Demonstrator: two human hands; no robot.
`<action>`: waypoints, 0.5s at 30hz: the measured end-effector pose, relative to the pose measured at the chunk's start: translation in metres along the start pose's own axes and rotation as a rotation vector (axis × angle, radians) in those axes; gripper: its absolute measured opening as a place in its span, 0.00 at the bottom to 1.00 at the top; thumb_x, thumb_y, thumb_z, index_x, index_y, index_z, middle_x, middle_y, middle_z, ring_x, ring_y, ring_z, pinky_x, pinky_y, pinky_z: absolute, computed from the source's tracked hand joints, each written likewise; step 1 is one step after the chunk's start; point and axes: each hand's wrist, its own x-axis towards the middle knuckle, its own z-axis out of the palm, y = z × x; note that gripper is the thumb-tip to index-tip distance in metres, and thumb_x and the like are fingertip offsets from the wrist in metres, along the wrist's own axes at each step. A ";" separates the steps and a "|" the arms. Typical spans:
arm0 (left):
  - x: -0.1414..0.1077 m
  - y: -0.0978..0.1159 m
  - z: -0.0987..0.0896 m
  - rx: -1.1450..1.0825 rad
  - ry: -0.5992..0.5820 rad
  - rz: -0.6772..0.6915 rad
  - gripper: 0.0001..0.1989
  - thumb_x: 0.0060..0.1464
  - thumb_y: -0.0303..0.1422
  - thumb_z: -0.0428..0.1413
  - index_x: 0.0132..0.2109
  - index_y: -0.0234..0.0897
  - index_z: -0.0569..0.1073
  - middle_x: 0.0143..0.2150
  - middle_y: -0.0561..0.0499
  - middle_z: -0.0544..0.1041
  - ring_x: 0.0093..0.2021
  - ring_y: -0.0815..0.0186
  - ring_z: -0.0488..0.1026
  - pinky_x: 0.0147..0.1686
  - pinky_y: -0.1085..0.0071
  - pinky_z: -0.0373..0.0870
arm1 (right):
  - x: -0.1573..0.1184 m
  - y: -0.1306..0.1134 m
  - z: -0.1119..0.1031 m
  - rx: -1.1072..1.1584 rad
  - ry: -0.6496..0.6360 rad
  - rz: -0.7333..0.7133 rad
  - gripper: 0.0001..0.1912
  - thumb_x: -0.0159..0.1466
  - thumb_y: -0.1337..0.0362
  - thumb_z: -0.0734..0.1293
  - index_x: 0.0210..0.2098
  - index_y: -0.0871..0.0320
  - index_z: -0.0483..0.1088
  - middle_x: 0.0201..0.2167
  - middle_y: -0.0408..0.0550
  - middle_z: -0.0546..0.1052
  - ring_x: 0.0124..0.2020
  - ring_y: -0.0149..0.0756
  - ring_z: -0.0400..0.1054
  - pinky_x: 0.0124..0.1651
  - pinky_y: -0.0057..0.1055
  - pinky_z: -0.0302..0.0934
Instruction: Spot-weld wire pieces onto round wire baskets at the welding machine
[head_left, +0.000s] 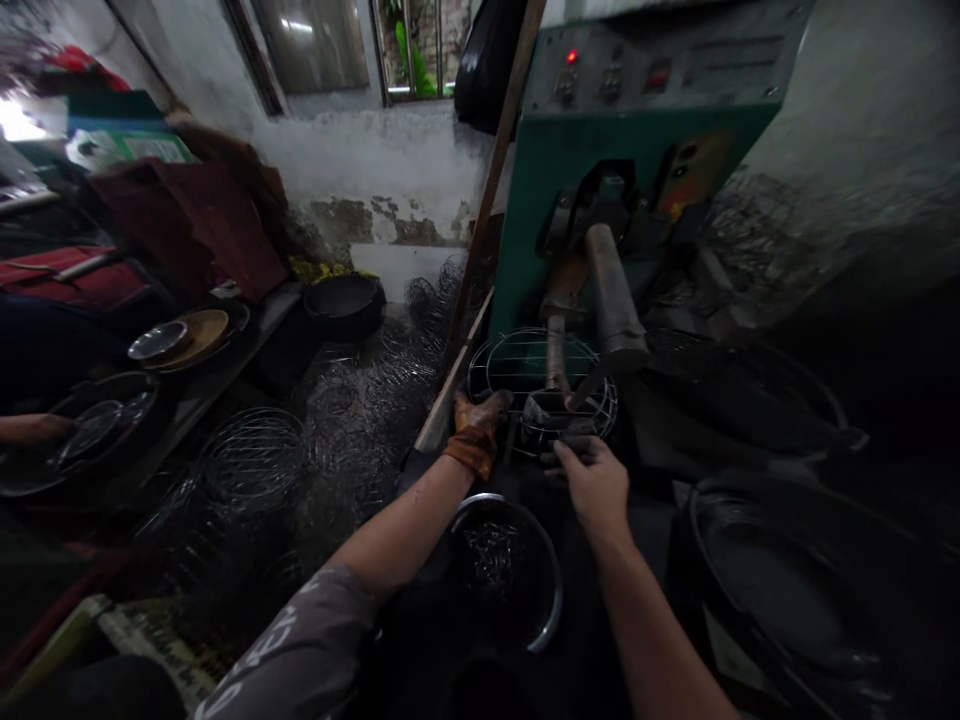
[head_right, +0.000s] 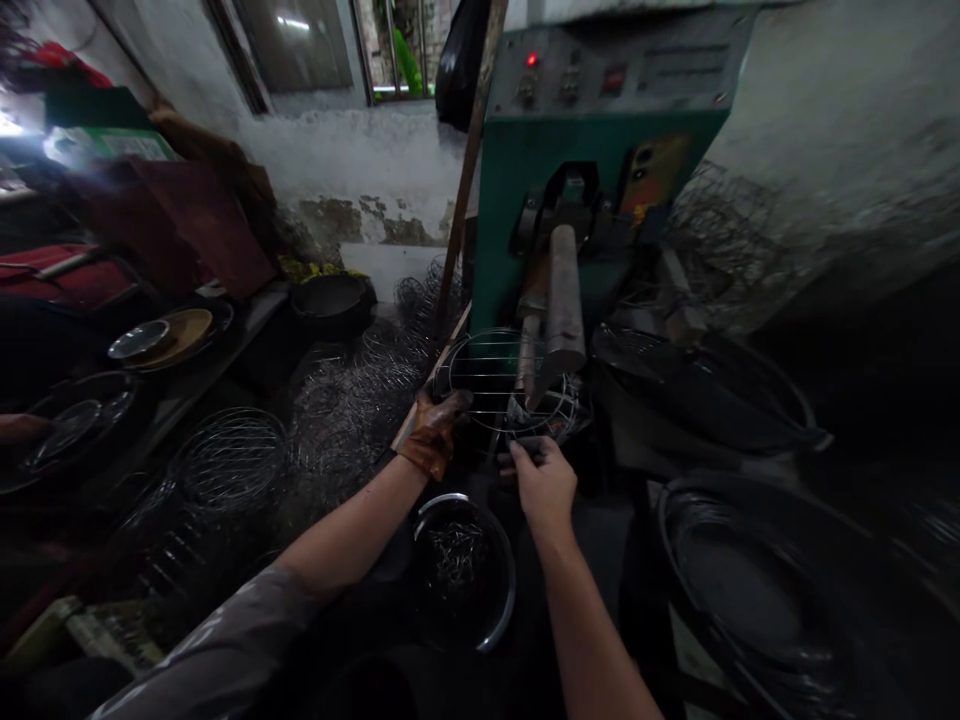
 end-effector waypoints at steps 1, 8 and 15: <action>-0.001 0.000 0.001 -0.005 0.006 0.007 0.33 0.40 0.30 0.75 0.53 0.41 0.72 0.39 0.50 0.80 0.38 0.63 0.79 0.35 0.72 0.73 | 0.001 0.003 0.002 -0.066 0.010 -0.017 0.27 0.49 0.38 0.75 0.29 0.55 0.70 0.22 0.46 0.78 0.20 0.41 0.73 0.24 0.36 0.70; -0.001 0.000 0.005 -0.047 0.028 -0.011 0.37 0.40 0.29 0.75 0.56 0.43 0.69 0.41 0.50 0.80 0.37 0.64 0.79 0.36 0.72 0.73 | 0.006 0.008 0.001 -0.252 0.085 -0.050 0.23 0.53 0.38 0.69 0.29 0.52 0.68 0.18 0.46 0.77 0.16 0.41 0.69 0.23 0.36 0.63; -0.003 0.002 0.010 0.009 0.018 -0.085 0.32 0.43 0.28 0.73 0.53 0.43 0.70 0.39 0.52 0.79 0.33 0.66 0.77 0.35 0.72 0.73 | 0.012 0.017 -0.001 -0.276 0.119 -0.089 0.27 0.55 0.36 0.68 0.33 0.54 0.69 0.20 0.48 0.78 0.18 0.43 0.72 0.26 0.37 0.67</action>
